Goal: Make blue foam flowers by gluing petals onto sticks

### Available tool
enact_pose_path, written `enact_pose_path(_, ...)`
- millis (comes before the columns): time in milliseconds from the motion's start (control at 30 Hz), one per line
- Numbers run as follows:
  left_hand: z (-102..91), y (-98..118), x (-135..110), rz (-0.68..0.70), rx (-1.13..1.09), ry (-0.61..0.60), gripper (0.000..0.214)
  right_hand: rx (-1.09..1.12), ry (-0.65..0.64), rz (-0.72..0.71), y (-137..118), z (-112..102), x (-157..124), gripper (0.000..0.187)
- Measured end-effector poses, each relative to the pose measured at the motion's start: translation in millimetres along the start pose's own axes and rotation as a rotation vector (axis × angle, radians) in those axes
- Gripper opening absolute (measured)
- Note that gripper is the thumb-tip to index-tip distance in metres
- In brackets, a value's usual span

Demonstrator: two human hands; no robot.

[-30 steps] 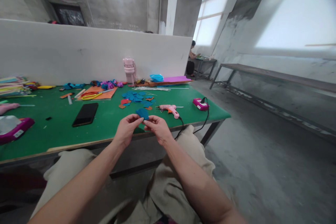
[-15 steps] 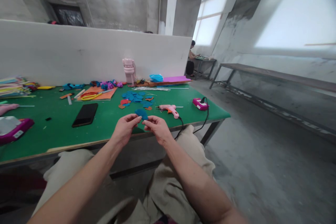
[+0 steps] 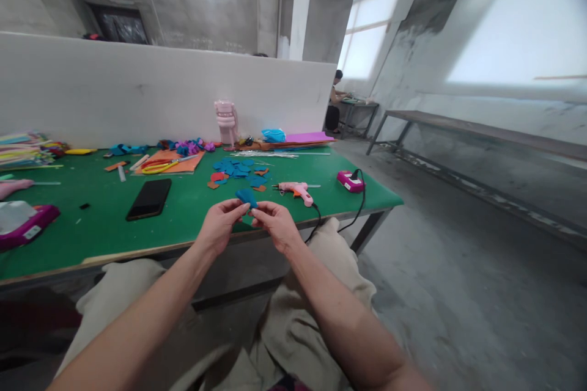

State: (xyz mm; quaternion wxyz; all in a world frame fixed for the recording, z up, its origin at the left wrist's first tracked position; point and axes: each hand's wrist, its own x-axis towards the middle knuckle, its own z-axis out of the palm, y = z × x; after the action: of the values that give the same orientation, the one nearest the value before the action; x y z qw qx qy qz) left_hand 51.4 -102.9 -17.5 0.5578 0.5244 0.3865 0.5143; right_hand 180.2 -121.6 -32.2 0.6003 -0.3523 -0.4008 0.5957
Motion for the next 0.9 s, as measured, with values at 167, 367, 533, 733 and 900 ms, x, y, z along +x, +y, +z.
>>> enact_pose_path(167,0.7,-1.9,0.3,-0.013,-0.063,0.018,0.022,0.029,-0.009,-0.014,2.5,1.0,0.1,0.022)
enact_pose_path(367,1.3,0.2,-1.2,-0.020,-0.070,0.017,0.025,0.056,-0.009,-0.005,2.4,0.9,0.2,0.025)
enact_pose_path(533,0.9,0.1,-0.7,-0.012,-0.074,0.031,0.025,0.067,-0.008,0.008,1.4,1.0,-0.3,0.026)
enact_pose_path(733,1.9,0.2,-0.7,-0.017,-0.094,0.039,0.023,0.066,-0.025,0.000,2.9,0.2,0.1,0.024)
enact_pose_path(900,1.8,0.5,-1.1,-0.012,-0.093,0.050,0.024,0.064,-0.021,0.002,3.0,0.3,0.0,0.025)
